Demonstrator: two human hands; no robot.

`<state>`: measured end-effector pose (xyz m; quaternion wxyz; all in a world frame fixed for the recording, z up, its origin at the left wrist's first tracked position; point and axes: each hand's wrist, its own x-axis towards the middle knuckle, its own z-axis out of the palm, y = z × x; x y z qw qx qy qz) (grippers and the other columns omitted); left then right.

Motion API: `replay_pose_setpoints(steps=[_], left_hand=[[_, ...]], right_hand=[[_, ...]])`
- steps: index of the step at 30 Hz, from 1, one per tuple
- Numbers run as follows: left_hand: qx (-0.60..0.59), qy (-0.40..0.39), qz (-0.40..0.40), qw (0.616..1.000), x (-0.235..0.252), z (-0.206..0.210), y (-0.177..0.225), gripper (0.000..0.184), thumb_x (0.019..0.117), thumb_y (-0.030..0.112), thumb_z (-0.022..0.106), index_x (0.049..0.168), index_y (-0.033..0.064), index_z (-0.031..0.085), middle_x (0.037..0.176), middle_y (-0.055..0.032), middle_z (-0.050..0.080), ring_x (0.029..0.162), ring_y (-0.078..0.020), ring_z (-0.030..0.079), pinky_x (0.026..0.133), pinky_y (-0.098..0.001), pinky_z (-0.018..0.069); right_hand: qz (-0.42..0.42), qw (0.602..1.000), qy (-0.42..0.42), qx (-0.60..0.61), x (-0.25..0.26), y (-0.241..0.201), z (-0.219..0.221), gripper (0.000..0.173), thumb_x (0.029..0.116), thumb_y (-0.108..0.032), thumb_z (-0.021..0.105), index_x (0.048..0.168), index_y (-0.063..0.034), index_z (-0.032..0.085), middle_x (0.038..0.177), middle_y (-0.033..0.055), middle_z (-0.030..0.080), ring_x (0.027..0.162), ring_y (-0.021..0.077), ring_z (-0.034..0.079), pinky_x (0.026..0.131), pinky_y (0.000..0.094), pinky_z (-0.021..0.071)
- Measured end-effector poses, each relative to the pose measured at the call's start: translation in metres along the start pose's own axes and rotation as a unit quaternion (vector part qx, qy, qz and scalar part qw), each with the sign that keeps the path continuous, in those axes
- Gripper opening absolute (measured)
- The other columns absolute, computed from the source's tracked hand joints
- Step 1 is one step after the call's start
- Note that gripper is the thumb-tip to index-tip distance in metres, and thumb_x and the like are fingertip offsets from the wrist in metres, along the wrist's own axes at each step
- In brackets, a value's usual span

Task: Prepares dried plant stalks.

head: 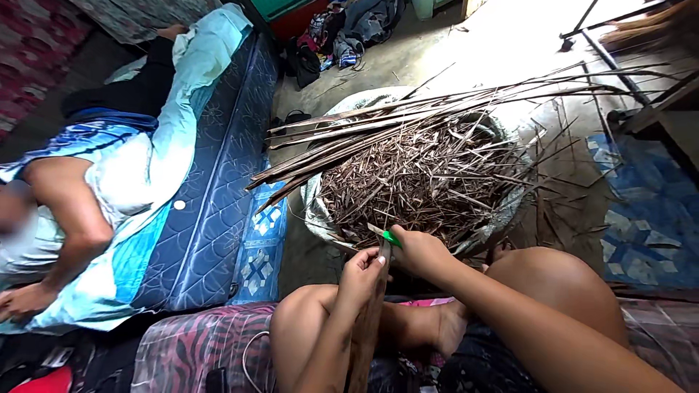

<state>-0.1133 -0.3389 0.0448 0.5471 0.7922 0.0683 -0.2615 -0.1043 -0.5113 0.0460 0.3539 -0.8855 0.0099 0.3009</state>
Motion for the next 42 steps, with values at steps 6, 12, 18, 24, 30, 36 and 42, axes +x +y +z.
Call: replay_pose_setpoints(steps=[6,12,18,24,30,36,42], left_hand=[[-0.061,-0.135,-0.05,0.988,-0.015,-0.002,-0.015,0.057,0.1086,0.01,0.043,0.163,0.0109,0.026,0.087,-0.0117,0.071,0.056,-0.0182,0.067,0.05,-0.0315,0.0588],[-0.05,-0.063,-0.001,0.997,-0.005,0.002,-0.012,0.036,0.1081,0.008,0.047,0.142,-0.0032,0.048,0.079,-0.0089,0.07,0.047,-0.011,0.06,0.045,-0.0239,0.0535],[0.009,0.016,-0.016,1.0,0.007,-0.003,0.01,0.024,0.1073,0.005,0.048,0.128,-0.0035,0.056,0.074,-0.0072,0.065,0.046,-0.01,0.059,0.043,-0.0239,0.0528],[0.016,0.026,-0.03,0.999,0.012,0.001,0.008,0.022,0.1075,0.005,0.048,0.125,-0.0049,0.059,0.07,-0.006,0.064,0.044,-0.0091,0.057,0.042,-0.0227,0.0516],[-0.013,-0.003,-0.049,0.999,0.009,0.007,0.008,0.034,0.1087,0.014,0.051,0.138,-0.002,0.057,0.078,-0.0081,0.07,0.046,-0.0099,0.058,0.044,-0.0226,0.0511],[-0.07,-0.035,-0.021,0.997,-0.001,0.007,0.006,0.029,0.1083,0.006,0.046,0.133,-0.0054,0.055,0.077,-0.0098,0.071,0.045,-0.0085,0.057,0.044,-0.0204,0.0499],[-0.066,-0.036,-0.013,0.997,0.001,0.004,0.012,0.065,0.1011,0.012,0.063,0.158,0.0091,0.032,0.068,-0.0053,0.056,0.043,-0.0095,0.051,0.04,-0.0236,0.0469]], right_hand=[[0.039,0.999,0.026,-0.002,0.013,0.009,-0.006,0.037,0.1112,-0.024,0.038,0.144,-0.0117,0.049,0.12,0.0212,0.069,0.116,0.0395,0.067,0.094,0.0589,0.0519],[0.003,1.0,0.005,-0.023,0.002,0.004,-0.002,0.036,0.1084,-0.021,0.042,0.142,-0.0115,0.051,0.115,0.022,0.07,0.111,0.0422,0.068,0.09,0.0618,0.0519],[-0.027,0.995,0.024,-0.092,-0.019,-0.011,0.024,0.032,0.1123,-0.027,0.04,0.131,-0.0052,0.055,0.108,0.022,0.07,0.104,0.0416,0.071,0.082,0.0574,0.0561],[0.031,0.995,0.013,-0.098,-0.016,-0.022,0.027,0.033,0.1134,-0.025,0.037,0.136,-0.0054,0.051,0.114,0.0228,0.068,0.106,0.0417,0.07,0.082,0.0555,0.0571],[0.083,0.991,0.036,-0.1,0.002,-0.019,0.017,0.034,0.1073,-0.013,0.048,0.141,-0.0049,0.047,0.118,0.0233,0.067,0.107,0.0424,0.07,0.08,0.0561,0.0572],[0.15,0.984,0.088,-0.033,0.017,0.009,-0.02,0.039,0.1089,-0.01,0.036,0.147,-0.008,0.046,0.122,0.0224,0.068,0.116,0.0414,0.067,0.091,0.0584,0.054],[0.114,0.986,0.116,0.027,0.003,0.013,-0.03,0.034,0.1097,-0.02,0.041,0.14,-0.0092,0.049,0.116,0.0215,0.069,0.112,0.0398,0.068,0.091,0.0579,0.0533]])
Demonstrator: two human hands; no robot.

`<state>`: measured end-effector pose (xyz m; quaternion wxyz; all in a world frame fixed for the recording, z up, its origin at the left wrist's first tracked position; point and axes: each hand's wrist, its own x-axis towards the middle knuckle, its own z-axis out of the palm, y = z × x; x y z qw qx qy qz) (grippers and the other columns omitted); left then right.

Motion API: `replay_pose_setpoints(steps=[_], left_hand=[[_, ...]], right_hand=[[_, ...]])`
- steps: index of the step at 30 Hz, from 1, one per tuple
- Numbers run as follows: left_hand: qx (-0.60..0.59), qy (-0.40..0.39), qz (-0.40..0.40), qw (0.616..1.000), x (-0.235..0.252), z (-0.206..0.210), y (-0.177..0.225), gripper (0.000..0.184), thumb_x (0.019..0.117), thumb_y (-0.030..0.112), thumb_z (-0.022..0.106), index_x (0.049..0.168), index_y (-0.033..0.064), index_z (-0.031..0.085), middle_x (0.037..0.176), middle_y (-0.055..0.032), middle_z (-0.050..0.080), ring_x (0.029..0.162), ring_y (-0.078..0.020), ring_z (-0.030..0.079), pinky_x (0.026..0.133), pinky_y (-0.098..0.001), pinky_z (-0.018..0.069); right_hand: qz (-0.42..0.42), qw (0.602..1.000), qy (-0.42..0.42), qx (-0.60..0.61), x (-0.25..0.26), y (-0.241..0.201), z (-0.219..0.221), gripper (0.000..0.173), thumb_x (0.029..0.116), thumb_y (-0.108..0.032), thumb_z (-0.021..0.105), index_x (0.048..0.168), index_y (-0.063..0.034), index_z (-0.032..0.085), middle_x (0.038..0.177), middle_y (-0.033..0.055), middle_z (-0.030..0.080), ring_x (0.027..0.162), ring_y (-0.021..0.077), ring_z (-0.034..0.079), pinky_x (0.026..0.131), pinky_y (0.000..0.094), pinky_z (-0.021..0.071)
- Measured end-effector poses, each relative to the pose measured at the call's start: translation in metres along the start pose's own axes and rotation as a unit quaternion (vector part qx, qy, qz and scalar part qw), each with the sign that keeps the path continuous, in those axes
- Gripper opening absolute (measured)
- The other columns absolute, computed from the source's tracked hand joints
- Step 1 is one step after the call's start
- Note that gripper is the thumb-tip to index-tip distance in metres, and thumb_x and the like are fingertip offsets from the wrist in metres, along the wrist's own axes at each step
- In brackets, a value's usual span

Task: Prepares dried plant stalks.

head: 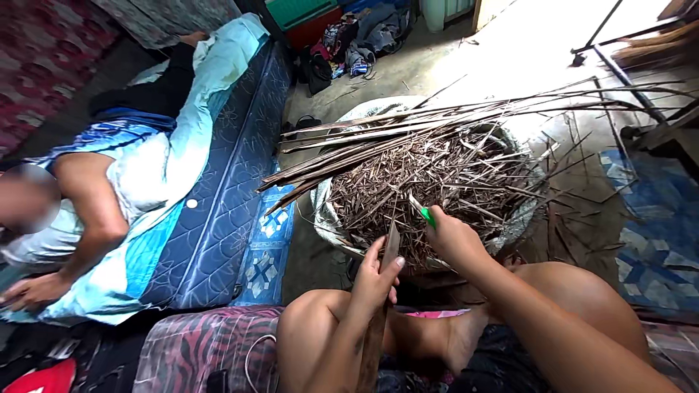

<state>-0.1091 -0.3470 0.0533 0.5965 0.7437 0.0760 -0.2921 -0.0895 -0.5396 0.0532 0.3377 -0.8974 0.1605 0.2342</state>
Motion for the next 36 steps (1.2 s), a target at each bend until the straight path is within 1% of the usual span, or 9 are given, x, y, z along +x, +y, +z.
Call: replay_pose_setpoints(steps=[3,10,13,17,24,26,31,33,36], left_hand=[[0.06,0.003,0.007,0.998,0.005,-0.001,-0.001,0.09,0.0922,0.02,0.077,0.163,0.0219,0.021,0.065,-0.0045,0.052,0.04,-0.0112,0.047,0.038,-0.0268,0.0444],[0.137,0.076,0.091,0.983,0.009,0.002,0.001,0.067,0.1003,0.02,0.064,0.16,0.0152,0.035,0.071,-0.0042,0.058,0.045,-0.0101,0.05,0.043,-0.0276,0.0457],[0.199,0.118,0.092,0.968,0.011,0.006,0.002,0.057,0.0983,0.016,0.059,0.153,0.0093,0.046,0.102,-0.0103,0.07,0.058,-0.0104,0.056,0.054,-0.0307,0.0498],[0.261,0.161,0.14,0.942,0.016,0.005,-0.001,0.039,0.102,0.016,0.05,0.138,0.0091,0.064,0.096,-0.0047,0.074,0.076,-0.0108,0.069,0.075,-0.0349,0.0576],[0.352,0.151,0.101,0.918,0.017,0.004,0.021,0.049,0.1018,0.011,0.047,0.151,0.0072,0.051,0.112,-0.0163,0.073,0.091,-0.0251,0.072,0.085,-0.0458,0.0568],[0.367,0.141,0.09,0.915,0.02,0.005,0.024,0.052,0.1012,0.014,0.053,0.153,0.0127,0.049,0.107,-0.0141,0.073,0.082,-0.0236,0.071,0.076,-0.0436,0.0584],[0.394,0.162,0.135,0.894,0.023,0.012,0.019,0.042,0.1046,0.012,0.048,0.145,0.0116,0.059,0.115,-0.0145,0.073,0.102,-0.0267,0.071,0.092,-0.047,0.0543],[0.407,0.168,0.129,0.888,0.024,0.015,0.017,0.042,0.1054,0.012,0.046,0.144,0.012,0.06,0.114,-0.0131,0.072,0.096,-0.026,0.071,0.087,-0.0466,0.0559],[0.415,0.165,0.111,0.888,0.025,0.02,0.017,0.038,0.1072,0.014,0.044,0.138,0.0088,0.065,0.116,-0.0136,0.073,0.105,-0.0283,0.071,0.093,-0.0503,0.0536]], right_hand=[[-0.048,0.999,-0.02,0.001,-0.006,-0.001,0.009,0.034,0.1093,-0.021,0.043,0.14,-0.0097,0.05,0.112,0.0218,0.07,0.108,0.0405,0.069,0.089,0.059,0.0531],[-0.129,0.991,-0.022,0.019,-0.028,-0.011,0.029,0.035,0.1087,-0.023,0.044,0.139,-0.0087,0.054,0.106,0.0203,0.072,0.102,0.0403,0.071,0.086,0.0584,0.0548],[-0.14,0.989,-0.053,0.015,-0.036,-0.013,0.032,0.031,0.1077,-0.021,0.045,0.135,-0.0089,0.056,0.106,0.0199,0.072,0.103,0.0392,0.071,0.086,0.0575,0.0549],[-0.15,0.987,-0.063,0.005,-0.043,-0.013,0.034,0.031,0.1072,-0.02,0.046,0.134,-0.0085,0.056,0.106,0.0191,0.072,0.103,0.0386,0.071,0.085,0.057,0.0555],[-0.154,0.987,-0.034,-0.017,-0.041,-0.012,0.03,0.031,0.1067,-0.02,0.046,0.134,-0.0091,0.056,0.105,0.0179,0.072,0.101,0.0375,0.072,0.083,0.0551,0.056],[-0.148,0.988,-0.042,-0.026,-0.039,-0.012,0.029,0.031,0.107,-0.02,0.045,0.134,-0.0089,0.055,0.106,0.0182,0.072,0.102,0.0375,0.072,0.084,0.055,0.0556],[-0.154,0.987,0.008,-0.048,-0.036,-0.011,0.035,0.029,0.1056,-0.017,0.047,0.13,-0.0071,0.058,0.103,0.0185,0.073,0.098,0.0375,0.073,0.079,0.0537,0.0573],[-0.134,0.988,0.011,-0.071,-0.037,-0.014,0.036,0.028,0.1065,-0.015,0.045,0.13,-0.0065,0.057,0.104,0.0189,0.072,0.099,0.0375,0.073,0.079,0.0529,0.0577],[-0.101,0.988,0.041,-0.107,-0.037,-0.02,0.041,0.028,0.1054,-0.008,0.045,0.13,-0.0063,0.058,0.103,0.019,0.072,0.094,0.0373,0.074,0.073,0.0513,0.0588]])
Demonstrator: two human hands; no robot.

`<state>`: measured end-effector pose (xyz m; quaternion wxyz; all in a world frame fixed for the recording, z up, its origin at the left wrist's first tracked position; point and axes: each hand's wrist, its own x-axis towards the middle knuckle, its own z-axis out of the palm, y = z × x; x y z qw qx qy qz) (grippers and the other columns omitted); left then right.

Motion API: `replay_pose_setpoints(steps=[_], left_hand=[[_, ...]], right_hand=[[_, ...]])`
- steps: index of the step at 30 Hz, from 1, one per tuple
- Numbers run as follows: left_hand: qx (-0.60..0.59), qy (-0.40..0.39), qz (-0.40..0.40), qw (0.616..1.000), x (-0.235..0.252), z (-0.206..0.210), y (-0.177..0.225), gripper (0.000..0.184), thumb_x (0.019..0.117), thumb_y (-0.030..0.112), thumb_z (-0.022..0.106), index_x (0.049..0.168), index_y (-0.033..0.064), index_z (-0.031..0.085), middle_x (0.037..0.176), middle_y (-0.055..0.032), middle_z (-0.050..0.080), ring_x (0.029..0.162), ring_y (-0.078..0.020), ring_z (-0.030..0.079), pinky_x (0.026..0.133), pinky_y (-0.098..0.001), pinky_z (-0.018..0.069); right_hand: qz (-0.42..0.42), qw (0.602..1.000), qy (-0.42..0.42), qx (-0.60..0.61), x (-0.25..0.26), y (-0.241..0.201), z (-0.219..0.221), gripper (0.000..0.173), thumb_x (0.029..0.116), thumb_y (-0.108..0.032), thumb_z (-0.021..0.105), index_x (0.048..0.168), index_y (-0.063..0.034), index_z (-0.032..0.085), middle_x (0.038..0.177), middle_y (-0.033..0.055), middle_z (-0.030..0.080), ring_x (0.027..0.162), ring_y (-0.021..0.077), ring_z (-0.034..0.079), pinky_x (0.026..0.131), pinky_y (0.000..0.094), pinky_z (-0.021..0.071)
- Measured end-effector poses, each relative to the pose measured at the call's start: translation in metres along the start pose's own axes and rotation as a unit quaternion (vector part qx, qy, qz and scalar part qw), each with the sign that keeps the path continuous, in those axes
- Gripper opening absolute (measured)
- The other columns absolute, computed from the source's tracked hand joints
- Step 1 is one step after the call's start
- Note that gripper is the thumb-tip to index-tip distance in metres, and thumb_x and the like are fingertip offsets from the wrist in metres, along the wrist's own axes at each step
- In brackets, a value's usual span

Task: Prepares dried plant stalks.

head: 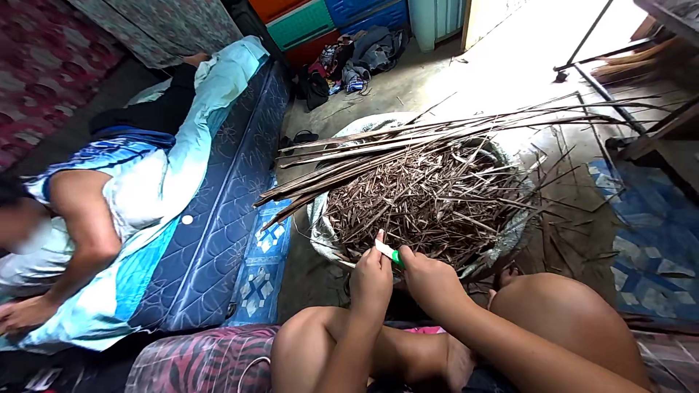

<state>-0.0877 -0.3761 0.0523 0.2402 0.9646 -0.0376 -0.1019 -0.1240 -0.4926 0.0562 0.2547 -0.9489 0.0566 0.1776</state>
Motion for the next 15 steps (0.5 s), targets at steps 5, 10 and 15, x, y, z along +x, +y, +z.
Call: replay_pose_setpoints(steps=[5,10,15], left_hand=[[-0.001,-0.02,0.003,1.0,-0.003,0.004,0.006,0.038,0.1098,0.022,0.045,0.137,0.0056,0.065,0.119,-0.0164,0.072,0.108,-0.0306,0.07,0.096,-0.0519,0.0526],[-0.014,-0.011,0.032,0.999,-0.008,0.011,0.001,0.042,0.1103,0.026,0.044,0.149,0.0166,0.057,0.102,-0.0109,0.075,0.09,-0.0242,0.071,0.086,-0.0463,0.056],[0.016,-0.035,-0.026,0.999,-0.004,-0.001,0.008,0.03,0.105,0.013,0.046,0.109,-0.0002,0.072,0.11,-0.0153,0.072,0.102,-0.0296,0.069,0.09,-0.0505,0.0534]], right_hand=[[0.06,0.998,0.007,-0.008,0.019,0.001,-0.008,0.034,0.106,-0.005,0.042,0.138,-0.0059,0.053,0.111,0.0212,0.069,0.097,0.0396,0.073,0.075,0.0529,0.0585],[0.085,0.995,-0.038,0.041,0.027,0.015,-0.031,0.032,0.1083,-0.013,0.041,0.138,-0.0069,0.052,0.116,0.0203,0.07,0.111,0.0392,0.07,0.088,0.0553,0.0556],[0.034,0.987,-0.137,0.074,-0.001,-0.001,-0.027,0.029,0.1094,-0.017,0.04,0.134,-0.0078,0.053,0.115,0.0205,0.07,0.111,0.0394,0.069,0.09,0.0573,0.0544]])
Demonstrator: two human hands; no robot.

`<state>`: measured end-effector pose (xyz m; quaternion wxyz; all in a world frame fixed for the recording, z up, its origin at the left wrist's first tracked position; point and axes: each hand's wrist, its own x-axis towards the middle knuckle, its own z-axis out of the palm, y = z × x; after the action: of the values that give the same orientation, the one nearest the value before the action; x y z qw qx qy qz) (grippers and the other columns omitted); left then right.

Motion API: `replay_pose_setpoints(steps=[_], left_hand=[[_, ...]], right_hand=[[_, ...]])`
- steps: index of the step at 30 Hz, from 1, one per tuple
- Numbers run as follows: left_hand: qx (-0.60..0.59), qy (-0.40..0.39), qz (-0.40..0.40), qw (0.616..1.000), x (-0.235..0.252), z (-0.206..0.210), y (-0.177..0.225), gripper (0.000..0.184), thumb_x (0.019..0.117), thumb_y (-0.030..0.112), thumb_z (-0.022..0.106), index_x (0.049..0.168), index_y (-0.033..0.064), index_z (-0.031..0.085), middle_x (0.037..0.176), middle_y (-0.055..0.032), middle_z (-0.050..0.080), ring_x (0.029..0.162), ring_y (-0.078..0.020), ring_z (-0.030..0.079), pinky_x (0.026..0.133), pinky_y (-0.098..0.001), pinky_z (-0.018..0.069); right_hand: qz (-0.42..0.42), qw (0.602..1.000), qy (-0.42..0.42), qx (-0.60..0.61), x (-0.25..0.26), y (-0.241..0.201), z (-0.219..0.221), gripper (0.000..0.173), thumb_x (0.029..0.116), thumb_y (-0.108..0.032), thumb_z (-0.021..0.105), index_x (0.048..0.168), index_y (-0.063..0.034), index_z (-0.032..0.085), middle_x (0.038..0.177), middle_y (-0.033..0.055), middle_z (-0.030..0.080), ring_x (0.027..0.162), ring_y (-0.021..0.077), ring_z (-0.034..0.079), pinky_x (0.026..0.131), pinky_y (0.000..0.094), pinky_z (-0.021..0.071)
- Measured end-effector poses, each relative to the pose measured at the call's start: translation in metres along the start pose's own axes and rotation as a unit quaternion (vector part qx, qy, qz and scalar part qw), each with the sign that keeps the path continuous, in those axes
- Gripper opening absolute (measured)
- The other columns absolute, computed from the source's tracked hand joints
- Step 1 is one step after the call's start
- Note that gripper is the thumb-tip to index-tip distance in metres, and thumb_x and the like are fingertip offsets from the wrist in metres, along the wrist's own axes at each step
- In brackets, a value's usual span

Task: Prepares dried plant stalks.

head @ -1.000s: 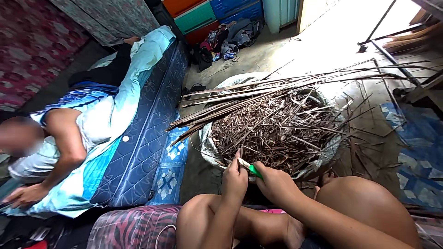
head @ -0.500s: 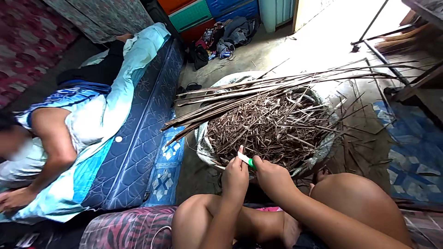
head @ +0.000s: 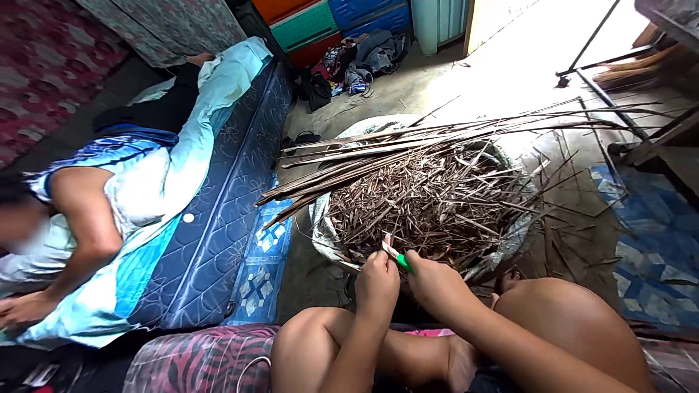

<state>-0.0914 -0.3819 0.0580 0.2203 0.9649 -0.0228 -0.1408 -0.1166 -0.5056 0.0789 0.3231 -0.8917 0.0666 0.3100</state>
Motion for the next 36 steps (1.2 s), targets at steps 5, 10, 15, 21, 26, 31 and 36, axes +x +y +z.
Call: replay_pose_setpoints(steps=[5,10,15,21,26,31,36], left_hand=[[0.011,0.005,0.007,1.0,0.003,0.006,0.0,0.032,0.1068,0.018,0.046,0.116,0.0029,0.072,0.108,-0.0158,0.072,0.101,-0.0306,0.069,0.088,-0.0521,0.0531],[-0.001,0.001,0.029,1.0,0.001,0.013,0.0,0.042,0.1105,0.027,0.043,0.15,0.0203,0.055,0.103,-0.0093,0.074,0.089,-0.0236,0.07,0.085,-0.0459,0.0551],[-0.014,0.01,0.017,1.0,0.003,0.007,-0.002,0.031,0.1057,0.018,0.048,0.114,0.003,0.074,0.107,-0.0143,0.073,0.1,-0.0293,0.071,0.089,-0.0519,0.0539],[-0.019,0.009,0.027,0.999,0.004,0.005,0.005,0.038,0.1099,0.025,0.046,0.135,0.006,0.067,0.119,-0.0155,0.073,0.111,-0.0299,0.07,0.099,-0.0519,0.0516],[-0.018,0.013,0.05,0.999,0.003,0.013,0.005,0.041,0.1104,0.03,0.044,0.147,0.0192,0.059,0.101,-0.0092,0.075,0.087,-0.0233,0.071,0.084,-0.0464,0.0557],[-0.011,0.004,0.005,1.0,0.006,0.003,0.008,0.031,0.1049,0.015,0.046,0.109,0.001,0.073,0.108,-0.015,0.073,0.102,-0.0293,0.07,0.09,-0.0519,0.053],[-0.008,0.006,0.01,1.0,0.006,0.008,0.005,0.032,0.1063,0.017,0.046,0.116,0.0026,0.073,0.111,-0.0152,0.073,0.105,-0.0294,0.069,0.092,-0.052,0.0524]], right_hand=[[0.024,0.994,0.084,-0.06,0.016,-0.001,0.016,0.031,0.1073,-0.008,0.041,0.136,-0.0041,0.052,0.112,0.0209,0.07,0.104,0.0395,0.072,0.081,0.0543,0.0581],[0.091,0.991,0.098,-0.03,0.037,0.013,-0.016,0.034,0.1081,-0.008,0.038,0.141,-0.0061,0.047,0.118,0.0204,0.069,0.112,0.0385,0.07,0.088,0.0544,0.0563],[0.022,0.999,0.018,0.019,0.005,0.003,-0.008,0.031,0.1095,-0.017,0.04,0.136,-0.0073,0.052,0.116,0.0217,0.07,0.112,0.0404,0.069,0.091,0.0587,0.0542],[0.031,0.991,0.119,-0.052,0.022,0.004,0.008,0.033,0.1072,-0.007,0.041,0.137,-0.0045,0.053,0.111,0.0208,0.071,0.103,0.0394,0.072,0.081,0.0539,0.0579],[0.074,0.986,0.141,-0.043,0.035,0.014,-0.016,0.034,0.1073,-0.006,0.038,0.139,-0.0047,0.049,0.113,0.021,0.069,0.108,0.039,0.071,0.084,0.0539,0.057],[0.008,1.0,0.02,0.023,0.002,0.002,-0.006,0.03,0.1092,-0.016,0.041,0.135,-0.0075,0.053,0.117,0.0211,0.069,0.112,0.0397,0.069,0.091,0.0575,0.0541],[0.013,0.999,0.037,-0.03,0.012,0.002,0.005,0.031,0.1086,-0.01,0.038,0.136,-0.0061,0.051,0.114,0.0202,0.07,0.111,0.0382,0.07,0.087,0.0547,0.0561]])
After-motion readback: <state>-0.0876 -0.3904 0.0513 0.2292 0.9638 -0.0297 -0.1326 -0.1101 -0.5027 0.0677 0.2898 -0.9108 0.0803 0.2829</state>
